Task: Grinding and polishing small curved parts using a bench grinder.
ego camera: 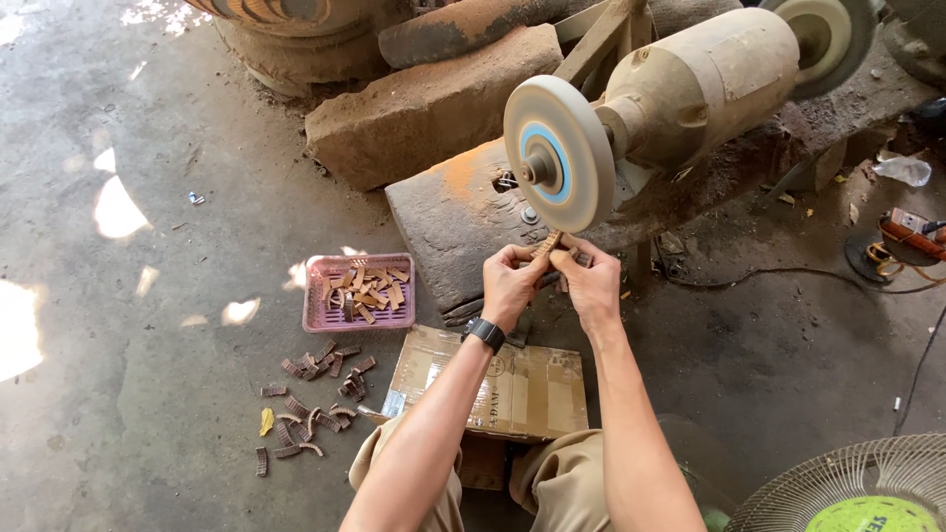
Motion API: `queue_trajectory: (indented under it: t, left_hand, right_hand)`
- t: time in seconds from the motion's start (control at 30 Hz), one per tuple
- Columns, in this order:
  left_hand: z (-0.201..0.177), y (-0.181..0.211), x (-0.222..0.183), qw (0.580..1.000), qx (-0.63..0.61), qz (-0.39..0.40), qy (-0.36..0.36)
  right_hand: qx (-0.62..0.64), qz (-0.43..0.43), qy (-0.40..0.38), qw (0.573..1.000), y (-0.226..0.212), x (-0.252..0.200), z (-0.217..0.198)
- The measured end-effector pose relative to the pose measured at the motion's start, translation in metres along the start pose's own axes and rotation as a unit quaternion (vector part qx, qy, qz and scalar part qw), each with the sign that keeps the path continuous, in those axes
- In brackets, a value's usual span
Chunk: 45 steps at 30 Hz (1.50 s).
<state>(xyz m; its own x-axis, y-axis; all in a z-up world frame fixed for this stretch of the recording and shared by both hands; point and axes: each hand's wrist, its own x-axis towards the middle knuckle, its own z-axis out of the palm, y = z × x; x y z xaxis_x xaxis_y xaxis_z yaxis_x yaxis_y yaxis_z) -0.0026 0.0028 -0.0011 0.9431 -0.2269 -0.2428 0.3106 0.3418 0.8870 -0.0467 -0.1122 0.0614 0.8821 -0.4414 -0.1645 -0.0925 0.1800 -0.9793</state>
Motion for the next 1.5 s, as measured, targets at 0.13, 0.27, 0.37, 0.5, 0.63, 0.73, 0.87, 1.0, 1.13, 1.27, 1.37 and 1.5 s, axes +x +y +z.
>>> queue_trajectory:
  t: [0.13, 0.27, 0.37, 0.5, 0.63, 0.73, 0.87, 1.0, 1.13, 1.27, 1.37, 1.5]
  left_hand:
    - [0.014, 0.008, 0.001, 1.0, 0.003, -0.001, -0.003]
    - [0.018, 0.019, 0.0, 1.0, -0.016, -0.001, -0.014]
    - [0.004, 0.01, -0.005, 1.0, -0.005, 0.01, -0.001]
    - [-0.008, 0.002, -0.016, 0.99, 0.068, 0.12, -0.024]
    - [-0.01, 0.018, -0.035, 0.971, 0.177, 0.138, -0.082]
    - [-0.02, 0.023, -0.036, 0.987, 0.044, -0.109, -0.106]
    - [-0.028, 0.024, -0.035, 0.956, -0.135, -0.251, -0.063]
    - [-0.03, 0.015, -0.04, 0.974, -0.112, -0.184, -0.065]
    - [-0.023, 0.008, -0.043, 0.985, -0.022, -0.156, -0.067]
    - [-0.025, -0.001, -0.036, 0.994, 0.055, -0.072, -0.061]
    - [-0.011, 0.038, -0.05, 0.981, 0.179, -0.027, -0.067]
    - [-0.004, 0.014, -0.033, 0.979, 0.144, -0.031, -0.14]
  right_hand:
    - [0.033, -0.016, 0.008, 0.999, -0.003, 0.005, -0.006]
    - [0.049, -0.023, 0.009, 0.998, -0.013, 0.001, -0.001]
    - [0.026, -0.008, 0.004, 1.0, -0.012, -0.006, 0.006]
    - [0.044, 0.042, -0.016, 0.998, 0.024, 0.005, -0.011]
    - [0.195, 0.15, -0.015, 0.969, 0.004, -0.004, -0.016]
    - [0.18, 0.203, -0.015, 0.962, -0.015, -0.016, -0.022]
    - [0.008, 0.156, -0.113, 0.981, -0.011, -0.025, -0.028]
    - [-0.211, 0.127, -0.162, 0.956, -0.018, -0.041, -0.003]
    - [-0.25, 0.098, -0.138, 0.953, 0.0, -0.039, -0.004]
    - [-0.182, 0.145, -0.102, 0.967, -0.008, -0.032, -0.019]
    - [-0.05, 0.133, -0.018, 0.99, 0.003, -0.02, -0.033]
    - [0.149, 0.112, 0.032, 0.982, 0.019, -0.007, -0.033]
